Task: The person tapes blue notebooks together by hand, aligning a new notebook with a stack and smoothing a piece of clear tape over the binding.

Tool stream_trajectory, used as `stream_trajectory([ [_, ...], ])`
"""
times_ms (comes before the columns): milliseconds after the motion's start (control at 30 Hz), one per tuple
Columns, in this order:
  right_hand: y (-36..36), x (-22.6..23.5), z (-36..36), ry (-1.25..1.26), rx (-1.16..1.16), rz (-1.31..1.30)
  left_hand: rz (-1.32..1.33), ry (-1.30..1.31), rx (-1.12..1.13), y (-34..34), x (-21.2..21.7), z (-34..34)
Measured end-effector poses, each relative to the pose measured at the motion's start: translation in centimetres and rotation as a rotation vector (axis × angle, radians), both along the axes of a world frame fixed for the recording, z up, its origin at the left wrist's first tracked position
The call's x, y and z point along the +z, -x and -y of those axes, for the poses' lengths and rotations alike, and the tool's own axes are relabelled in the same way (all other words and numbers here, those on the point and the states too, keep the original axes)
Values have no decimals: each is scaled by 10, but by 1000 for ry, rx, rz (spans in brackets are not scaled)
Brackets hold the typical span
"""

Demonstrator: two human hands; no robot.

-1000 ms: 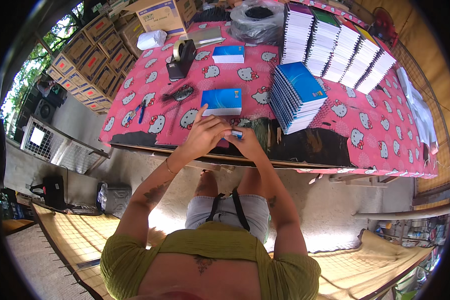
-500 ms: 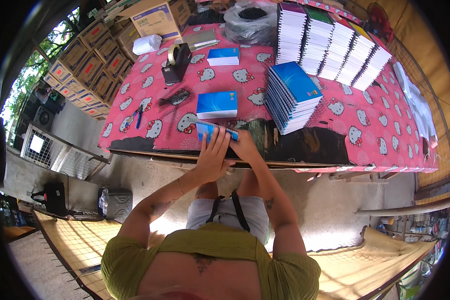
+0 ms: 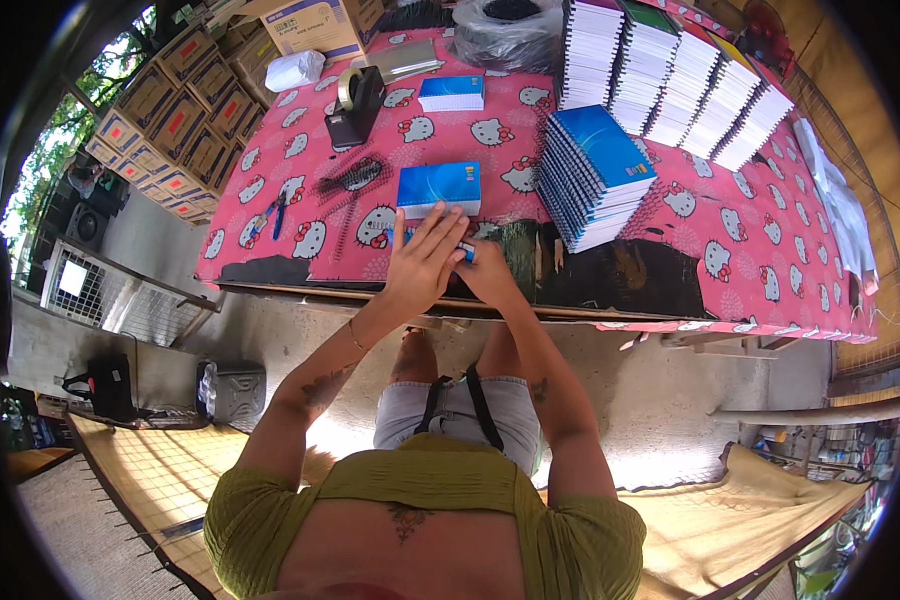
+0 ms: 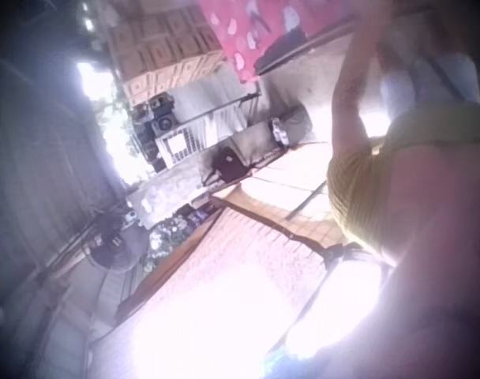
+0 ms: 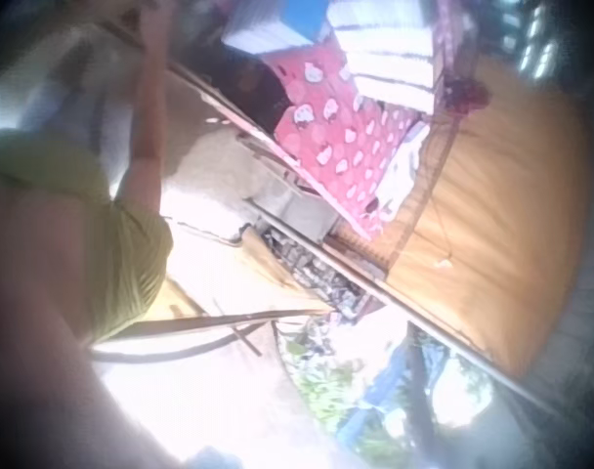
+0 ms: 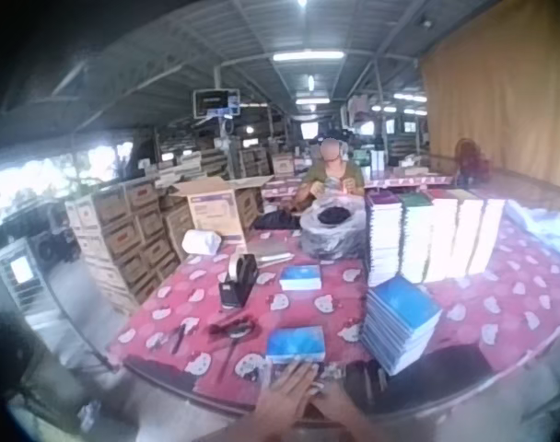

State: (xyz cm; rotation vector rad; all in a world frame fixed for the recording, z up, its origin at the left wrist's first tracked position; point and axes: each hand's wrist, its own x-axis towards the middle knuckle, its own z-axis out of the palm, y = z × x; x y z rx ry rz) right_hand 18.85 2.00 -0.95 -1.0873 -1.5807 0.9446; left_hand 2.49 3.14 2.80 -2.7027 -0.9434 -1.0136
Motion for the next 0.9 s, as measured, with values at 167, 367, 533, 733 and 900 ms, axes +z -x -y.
stream_trajectory([
  [167, -4, -5, -4, -101, -1, 44, -60, 95, -119, 10, 0, -16],
  [367, -5, -13, -6, -37, 0, -86, -17, 144, -29, -5, -27, 41],
  [533, -4, -10, -8, -41, 1, -71, 159, 40, 33, -3, 1, 13],
  [733, -18, 29, 14, -182, 8, 92, 147, 80, -94, 8, 17, -4],
  [900, -52, 57, 25, 32, 61, 49, 181, 103, -102, 9, 14, -1],
])
